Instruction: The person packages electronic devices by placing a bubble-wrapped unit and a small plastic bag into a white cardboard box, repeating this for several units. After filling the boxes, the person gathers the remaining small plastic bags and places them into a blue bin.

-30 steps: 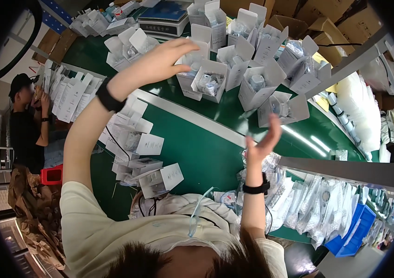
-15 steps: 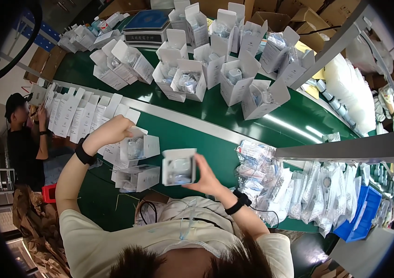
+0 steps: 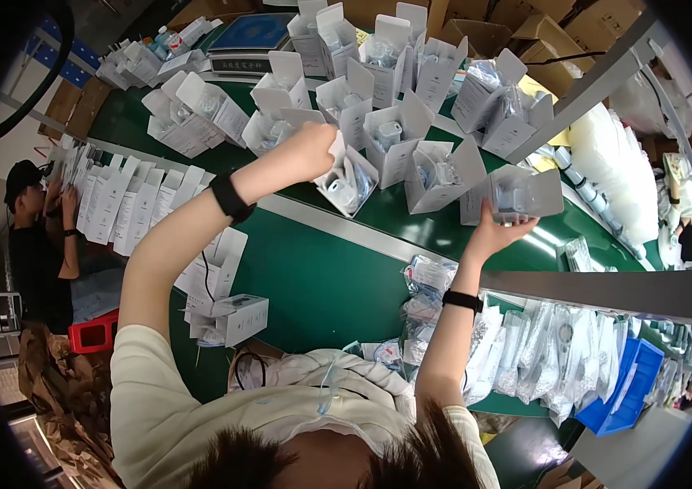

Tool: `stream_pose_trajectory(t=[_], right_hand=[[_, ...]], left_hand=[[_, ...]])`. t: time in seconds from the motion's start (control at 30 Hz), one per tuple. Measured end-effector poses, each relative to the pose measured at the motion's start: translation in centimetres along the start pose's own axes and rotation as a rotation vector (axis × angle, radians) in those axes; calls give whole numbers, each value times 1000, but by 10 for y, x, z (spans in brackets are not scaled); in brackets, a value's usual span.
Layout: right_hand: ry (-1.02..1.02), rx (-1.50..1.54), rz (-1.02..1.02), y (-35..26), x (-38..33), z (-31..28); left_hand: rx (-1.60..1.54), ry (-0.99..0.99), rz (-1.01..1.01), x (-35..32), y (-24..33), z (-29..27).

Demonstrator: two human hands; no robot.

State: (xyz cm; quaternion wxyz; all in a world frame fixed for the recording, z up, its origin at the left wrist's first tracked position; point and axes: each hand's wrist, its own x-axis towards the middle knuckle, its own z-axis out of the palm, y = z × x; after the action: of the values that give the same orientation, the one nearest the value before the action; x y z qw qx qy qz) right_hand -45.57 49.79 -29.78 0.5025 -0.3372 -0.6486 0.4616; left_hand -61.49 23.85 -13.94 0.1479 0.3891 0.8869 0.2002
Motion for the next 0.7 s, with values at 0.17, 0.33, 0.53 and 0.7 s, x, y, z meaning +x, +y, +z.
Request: stream_pose_trajectory(t=[0.17,0.33,0.53,0.7], right_hand=[[11,-434,-170,29,-12,9],[-549,22,-99,-64,-131,6],[-1511,331,-455,-140,-303,19],[-1649,236,-129,-124,-338,34]], left_hand=[[-24,210,20,33,-33,29],[30,166,-54,-32,-7,-27],[-104,312,-55,-152,34,-98],[-158,621,-69,-213,32,-113]])
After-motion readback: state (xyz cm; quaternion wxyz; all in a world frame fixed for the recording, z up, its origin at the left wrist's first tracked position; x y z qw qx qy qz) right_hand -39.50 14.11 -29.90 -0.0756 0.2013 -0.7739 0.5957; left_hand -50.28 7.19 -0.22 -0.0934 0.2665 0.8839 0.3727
